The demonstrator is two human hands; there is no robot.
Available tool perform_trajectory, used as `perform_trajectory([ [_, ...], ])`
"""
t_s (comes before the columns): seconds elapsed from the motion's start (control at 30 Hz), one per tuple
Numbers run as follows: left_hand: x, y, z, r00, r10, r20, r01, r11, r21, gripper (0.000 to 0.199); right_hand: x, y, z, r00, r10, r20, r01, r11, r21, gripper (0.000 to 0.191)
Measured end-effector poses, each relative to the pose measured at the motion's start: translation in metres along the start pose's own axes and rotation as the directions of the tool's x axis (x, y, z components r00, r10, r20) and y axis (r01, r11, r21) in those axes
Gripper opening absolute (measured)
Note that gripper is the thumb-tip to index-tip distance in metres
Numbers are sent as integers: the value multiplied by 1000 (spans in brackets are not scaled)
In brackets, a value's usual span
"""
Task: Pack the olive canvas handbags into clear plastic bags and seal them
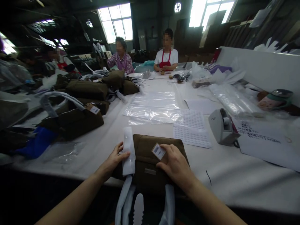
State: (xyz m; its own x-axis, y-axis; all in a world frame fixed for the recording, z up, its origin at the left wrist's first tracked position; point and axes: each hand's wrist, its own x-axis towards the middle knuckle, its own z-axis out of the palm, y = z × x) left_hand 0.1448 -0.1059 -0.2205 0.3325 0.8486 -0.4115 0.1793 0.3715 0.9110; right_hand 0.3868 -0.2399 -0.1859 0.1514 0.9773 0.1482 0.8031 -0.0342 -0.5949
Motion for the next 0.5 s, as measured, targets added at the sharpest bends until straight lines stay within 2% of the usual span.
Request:
perform_trajectory([
  [0.07,-4,0,0,999,-34,30,35,999,-41,87,-10,24,3,971,164,-172,-170,985,-18,45],
  [0.13,-9,3,1,994,-49,97,56,996,-72,80,-20,46,12,889,358,-285,-349,933,81,59],
  [0.17,-11,5,1,990,-39,138,51,995,-82,76,-22,55,17,850,455,-267,-409,888,210,68],
  [0.2,-12,7,2,985,-14,172,30,996,-87,70,-23,61,21,826,526,-201,-437,824,362,74],
  [0.27,-12,10,3,978,80,193,-64,994,-86,62,-15,69,27,837,542,-67,-406,699,589,78],
  [0.3,-10,11,4,973,144,182,-130,988,-84,59,-9,71,29,860,506,-69,-350,682,642,79],
  [0.37,-5,8,5,951,282,129,-273,958,-83,62,7,73,32,886,417,-203,-189,725,663,85],
  [0.43,-4,-2,6,922,382,68,-377,923,-73,66,16,75,36,885,351,-307,-67,747,661,91],
  [0.5,-8,-19,5,915,401,35,-399,916,-48,68,15,79,43,899,339,-279,-62,728,683,90],
])
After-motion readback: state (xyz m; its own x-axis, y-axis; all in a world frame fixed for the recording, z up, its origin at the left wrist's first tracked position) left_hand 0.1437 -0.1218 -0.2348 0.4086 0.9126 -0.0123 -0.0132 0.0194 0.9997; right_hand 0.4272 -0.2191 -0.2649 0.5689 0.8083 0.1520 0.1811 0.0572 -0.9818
